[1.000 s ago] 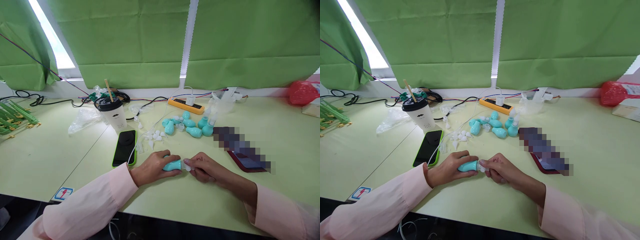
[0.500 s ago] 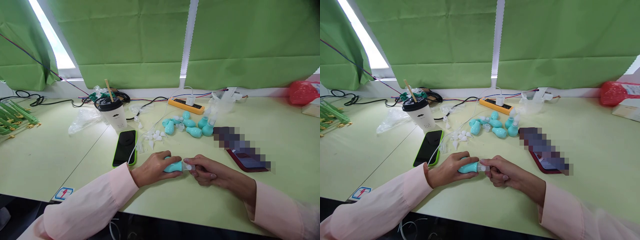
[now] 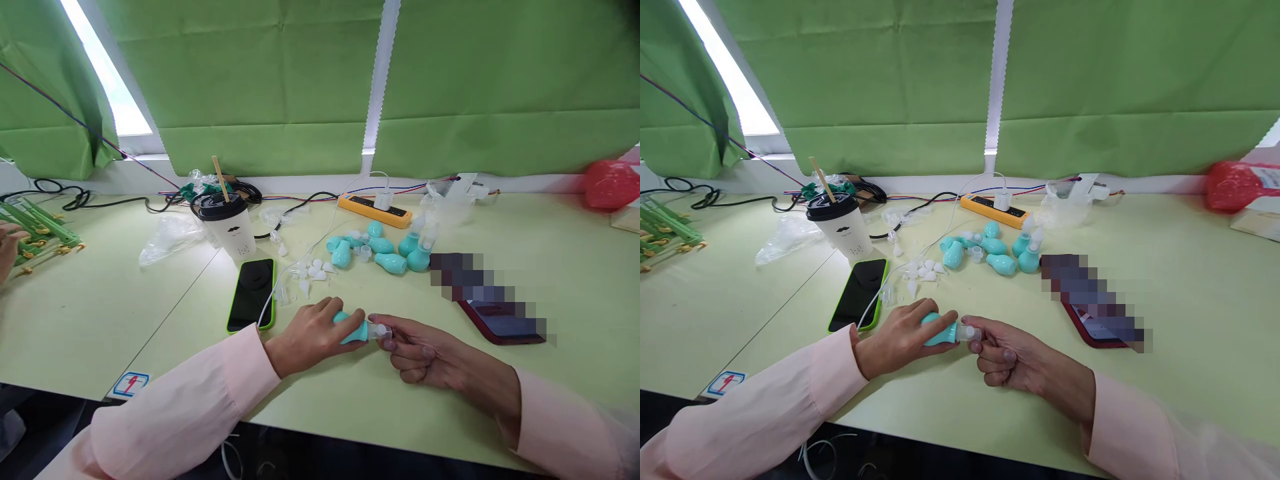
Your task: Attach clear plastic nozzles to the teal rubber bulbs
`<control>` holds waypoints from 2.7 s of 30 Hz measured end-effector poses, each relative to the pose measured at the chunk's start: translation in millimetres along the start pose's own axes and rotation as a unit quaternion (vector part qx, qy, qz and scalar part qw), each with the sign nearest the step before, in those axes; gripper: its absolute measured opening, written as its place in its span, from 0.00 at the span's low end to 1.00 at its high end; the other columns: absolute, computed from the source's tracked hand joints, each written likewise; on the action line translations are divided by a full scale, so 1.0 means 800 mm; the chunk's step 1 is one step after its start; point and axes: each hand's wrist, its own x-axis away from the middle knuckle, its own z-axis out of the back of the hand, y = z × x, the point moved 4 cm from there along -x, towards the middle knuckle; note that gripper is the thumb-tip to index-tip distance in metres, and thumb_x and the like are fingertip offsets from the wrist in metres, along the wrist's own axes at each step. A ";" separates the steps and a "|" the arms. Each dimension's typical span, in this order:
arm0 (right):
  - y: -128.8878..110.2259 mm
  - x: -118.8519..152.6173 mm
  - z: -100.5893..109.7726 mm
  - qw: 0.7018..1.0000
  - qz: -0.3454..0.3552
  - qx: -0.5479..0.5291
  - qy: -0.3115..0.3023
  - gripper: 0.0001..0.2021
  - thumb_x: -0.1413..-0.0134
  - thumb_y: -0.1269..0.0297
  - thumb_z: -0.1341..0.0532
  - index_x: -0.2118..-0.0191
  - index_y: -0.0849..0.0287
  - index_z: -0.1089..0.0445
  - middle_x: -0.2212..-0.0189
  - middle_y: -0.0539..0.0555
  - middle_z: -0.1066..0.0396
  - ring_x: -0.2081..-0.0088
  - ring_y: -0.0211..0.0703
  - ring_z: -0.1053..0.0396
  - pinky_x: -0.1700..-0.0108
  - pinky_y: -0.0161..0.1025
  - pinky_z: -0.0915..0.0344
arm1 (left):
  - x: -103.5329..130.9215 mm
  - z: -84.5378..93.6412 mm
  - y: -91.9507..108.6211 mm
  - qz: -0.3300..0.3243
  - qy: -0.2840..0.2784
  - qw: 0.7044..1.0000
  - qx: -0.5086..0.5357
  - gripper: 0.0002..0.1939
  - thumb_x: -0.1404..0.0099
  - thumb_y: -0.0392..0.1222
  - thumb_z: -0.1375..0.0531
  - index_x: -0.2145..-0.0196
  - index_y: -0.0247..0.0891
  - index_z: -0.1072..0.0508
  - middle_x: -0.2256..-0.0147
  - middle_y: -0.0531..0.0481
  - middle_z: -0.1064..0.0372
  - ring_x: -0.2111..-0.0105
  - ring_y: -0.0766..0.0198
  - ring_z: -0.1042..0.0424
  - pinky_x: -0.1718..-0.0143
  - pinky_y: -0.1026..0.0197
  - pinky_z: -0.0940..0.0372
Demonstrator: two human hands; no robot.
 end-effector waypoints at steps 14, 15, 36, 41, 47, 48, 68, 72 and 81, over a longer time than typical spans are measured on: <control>0.007 -0.009 0.004 0.995 0.063 0.069 0.047 0.24 0.51 0.47 0.54 0.84 0.61 0.42 0.98 0.42 0.56 0.92 0.26 0.63 0.87 0.28 0.63 | -0.002 -0.006 -0.007 0.103 -0.058 0.965 0.233 0.15 0.41 0.48 0.50 0.60 0.36 0.38 0.71 0.49 0.40 0.74 0.67 0.38 0.72 0.64 0.40; 0.005 -0.008 0.004 0.991 0.090 0.084 0.050 0.25 0.51 0.46 0.55 0.84 0.62 0.41 0.98 0.43 0.53 0.92 0.26 0.60 0.86 0.28 0.62 | -0.002 -0.004 -0.006 0.122 -0.065 0.952 0.272 0.14 0.41 0.47 0.50 0.60 0.36 0.39 0.70 0.50 0.40 0.74 0.66 0.38 0.72 0.64 0.40; -0.029 0.016 0.013 0.813 0.464 0.289 0.198 0.13 0.61 0.62 0.38 0.65 0.57 0.35 0.63 0.54 0.39 0.59 0.46 0.39 0.64 0.37 0.36 | -0.009 0.014 -0.037 0.124 -0.025 0.942 0.310 0.10 0.39 0.36 0.53 0.60 0.35 0.39 0.59 0.43 0.44 0.58 0.62 0.43 0.58 0.58 0.42; -0.026 0.011 0.015 0.844 0.432 0.267 0.172 0.12 0.61 0.62 0.37 0.67 0.59 0.34 0.61 0.57 0.33 0.59 0.48 0.36 0.61 0.40 0.36 | -0.008 0.001 -0.068 0.039 -0.141 0.988 0.042 0.13 0.44 0.28 0.54 0.67 0.34 0.32 0.69 0.45 0.38 0.66 0.60 0.41 0.69 0.60 0.42; -0.024 0.008 0.013 0.856 0.419 0.261 0.153 0.11 0.62 0.62 0.36 0.68 0.59 0.33 0.65 0.57 0.30 0.61 0.48 0.34 0.63 0.40 0.36 | 0.002 -0.013 -0.075 0.005 -0.220 0.975 -0.040 0.10 0.52 0.25 0.48 0.72 0.33 0.33 0.68 0.45 0.38 0.65 0.58 0.41 0.69 0.60 0.43; -0.025 0.008 0.013 0.856 0.419 0.263 0.151 0.11 0.62 0.62 0.37 0.68 0.59 0.33 0.66 0.56 0.29 0.62 0.47 0.34 0.64 0.39 0.36 | 0.003 -0.014 -0.076 0.004 -0.222 0.974 -0.046 0.10 0.52 0.25 0.48 0.71 0.33 0.33 0.68 0.45 0.38 0.65 0.58 0.41 0.69 0.60 0.43; -0.024 0.016 0.007 0.751 0.498 0.397 0.174 0.05 0.60 0.68 0.40 0.71 0.57 0.34 0.74 0.51 0.39 0.70 0.41 0.40 0.70 0.35 0.42 | -0.001 -0.005 -0.058 0.335 0.069 0.650 0.679 0.09 0.52 0.38 0.38 0.73 0.29 0.30 0.72 0.46 0.29 0.76 0.67 0.30 0.72 0.62 0.31; -0.021 0.015 0.009 0.732 0.516 0.410 0.170 0.08 0.59 0.67 0.40 0.67 0.55 0.33 0.72 0.52 0.37 0.70 0.41 0.39 0.72 0.35 0.41 | 0.000 -0.008 -0.058 0.340 0.066 0.609 0.713 0.08 0.51 0.36 0.38 0.72 0.30 0.30 0.70 0.47 0.29 0.75 0.67 0.30 0.71 0.63 0.31; -0.021 0.020 0.010 0.708 0.482 0.443 0.264 0.07 0.58 0.65 0.41 0.69 0.58 0.33 0.71 0.52 0.32 0.69 0.42 0.35 0.68 0.36 0.37 | -0.002 -0.008 -0.052 0.344 0.041 0.665 0.662 0.09 0.56 0.35 0.36 0.73 0.30 0.27 0.70 0.45 0.29 0.70 0.63 0.30 0.67 0.62 0.32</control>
